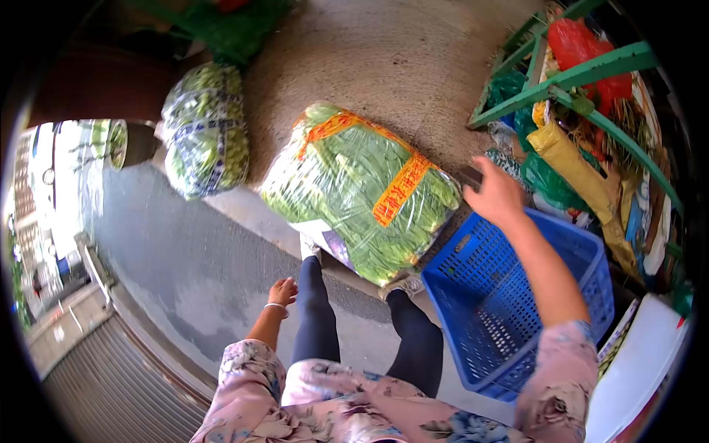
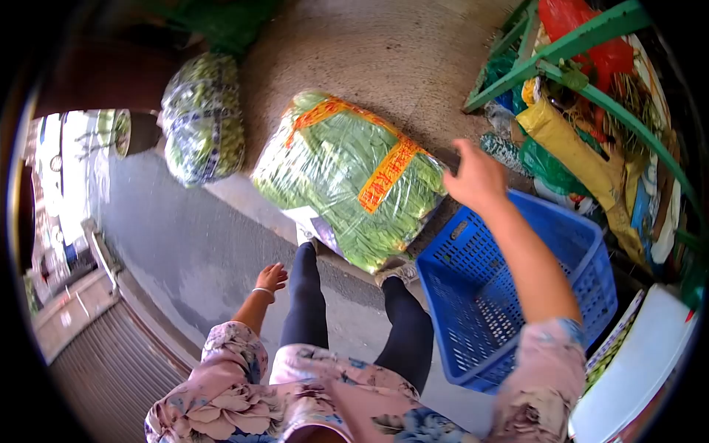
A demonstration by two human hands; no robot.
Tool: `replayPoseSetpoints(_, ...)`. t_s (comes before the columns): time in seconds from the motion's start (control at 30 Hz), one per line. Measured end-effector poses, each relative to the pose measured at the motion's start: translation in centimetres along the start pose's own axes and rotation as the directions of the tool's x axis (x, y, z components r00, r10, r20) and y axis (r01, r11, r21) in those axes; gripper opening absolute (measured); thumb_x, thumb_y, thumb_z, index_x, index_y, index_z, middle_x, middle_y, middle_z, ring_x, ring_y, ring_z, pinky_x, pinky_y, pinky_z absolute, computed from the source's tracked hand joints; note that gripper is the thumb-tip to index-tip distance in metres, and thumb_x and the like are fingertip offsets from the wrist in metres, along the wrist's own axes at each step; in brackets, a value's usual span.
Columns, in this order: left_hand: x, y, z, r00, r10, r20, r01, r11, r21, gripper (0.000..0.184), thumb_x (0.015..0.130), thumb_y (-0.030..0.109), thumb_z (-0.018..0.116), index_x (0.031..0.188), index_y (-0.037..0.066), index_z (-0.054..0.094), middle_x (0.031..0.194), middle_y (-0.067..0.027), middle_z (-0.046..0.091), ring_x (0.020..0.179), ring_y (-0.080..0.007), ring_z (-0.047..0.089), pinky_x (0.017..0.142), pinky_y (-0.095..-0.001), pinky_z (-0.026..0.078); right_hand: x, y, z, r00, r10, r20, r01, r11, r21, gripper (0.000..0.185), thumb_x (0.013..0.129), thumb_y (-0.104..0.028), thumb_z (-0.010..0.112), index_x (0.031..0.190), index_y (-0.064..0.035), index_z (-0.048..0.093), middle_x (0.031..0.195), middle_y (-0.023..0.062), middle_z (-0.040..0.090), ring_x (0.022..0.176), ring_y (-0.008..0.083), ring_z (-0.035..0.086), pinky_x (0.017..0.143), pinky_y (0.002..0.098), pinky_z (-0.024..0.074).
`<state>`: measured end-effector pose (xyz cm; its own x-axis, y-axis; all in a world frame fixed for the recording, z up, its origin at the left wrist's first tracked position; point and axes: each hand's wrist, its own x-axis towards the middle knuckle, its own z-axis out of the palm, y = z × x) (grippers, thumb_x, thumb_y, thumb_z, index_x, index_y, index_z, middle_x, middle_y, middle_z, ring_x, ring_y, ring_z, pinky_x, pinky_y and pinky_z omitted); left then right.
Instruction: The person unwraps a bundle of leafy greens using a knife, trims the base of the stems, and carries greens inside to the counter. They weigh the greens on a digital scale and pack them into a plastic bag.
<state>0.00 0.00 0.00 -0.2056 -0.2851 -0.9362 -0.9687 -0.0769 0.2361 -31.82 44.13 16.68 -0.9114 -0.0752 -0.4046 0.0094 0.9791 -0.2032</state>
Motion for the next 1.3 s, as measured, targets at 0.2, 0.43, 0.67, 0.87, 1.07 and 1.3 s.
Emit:
replayPoseSetpoints(0.2,7.2,4.0,9.9,0.967,-0.121,0.224,0.213,0.867,-0.451,0.085,0.072,0.067,0.046,0.133,0.011,0.024,0.128,-0.0210,0.035,0.114,-0.0327,0.040,0.090,-0.0447,0.035,9.6,0.8,14.2,0.933,0.314,0.176,-0.336,0.935,0.114,0.077,0.064,-0.062,0.059,0.118,-0.0070,0.050,0.112,0.0162,0.055,0.104,0.0302,0.052,0.086,0.0382,0.0416)
replayPoseSetpoints(0.43,7.4,6.0,16.0,0.910,-0.092,0.405,0.354,0.681,-0.641,0.098,0.066,0.081,0.027,0.136,0.014,0.018,0.140,-0.0049,0.023,0.127,-0.0269,0.023,0.100,-0.0483,0.020,5.4,0.4,17.9,0.910,0.402,0.105,-0.415,0.884,0.216,0.072,0.064,-0.066,0.056,0.104,-0.0062,0.057,0.101,0.0174,0.058,0.093,0.0317,0.056,0.078,0.0389,0.0448)
replayPoseSetpoints(0.67,8.7,8.3,11.9,0.935,-0.065,0.349,0.247,0.824,-0.510,0.095,0.068,0.078,0.030,0.134,0.010,0.025,0.132,-0.0082,0.037,0.120,-0.0263,0.036,0.099,-0.0434,0.027,-4.2,-0.1,23.1,0.778,0.629,0.015,-0.551,0.670,0.498,0.060,0.062,-0.055,0.066,0.099,-0.0076,0.059,0.093,0.0144,0.061,0.086,0.0312,0.058,0.073,0.0378,0.0457)
replayPoseSetpoints(0.87,10.6,13.7,7.5,0.985,-0.053,0.163,0.069,0.993,-0.098,0.085,0.070,0.074,0.040,0.119,0.004,0.046,0.092,-0.0027,0.060,0.073,-0.0137,0.054,0.063,-0.0282,0.042,-15.1,-1.9,29.5,0.669,0.693,0.269,-0.677,0.418,0.605,0.051,0.066,-0.049,0.067,0.091,-0.0042,0.061,0.081,0.0124,0.064,0.078,0.0247,0.062,0.059,0.0339,0.0435)
replayPoseSetpoints(1.07,12.6,13.0,1.8,0.948,0.121,0.293,-0.088,0.988,-0.123,0.063,0.087,0.053,0.035,0.129,0.007,0.036,0.126,-0.0045,0.044,0.112,-0.0168,0.041,0.095,-0.0305,0.029,-12.2,4.5,34.4,0.468,0.661,0.586,-0.448,-0.395,0.802,0.050,0.073,-0.054,0.059,0.091,-0.0065,0.059,0.080,0.0046,0.062,0.065,0.0087,0.058,0.041,0.0197,0.0316)
replayPoseSetpoints(1.3,12.2,10.6,6.4,0.942,0.266,-0.207,-0.269,0.963,0.016,0.076,0.084,0.061,0.030,0.114,-0.006,0.050,0.106,-0.0134,0.057,0.097,-0.0228,0.054,0.087,-0.0301,0.037,-1.9,8.3,44.9,0.770,0.305,0.560,-0.301,-0.600,0.741,0.059,0.079,-0.051,0.051,0.113,-0.0031,0.053,0.104,0.0071,0.057,0.091,0.0190,0.052,0.079,0.0311,0.0398)
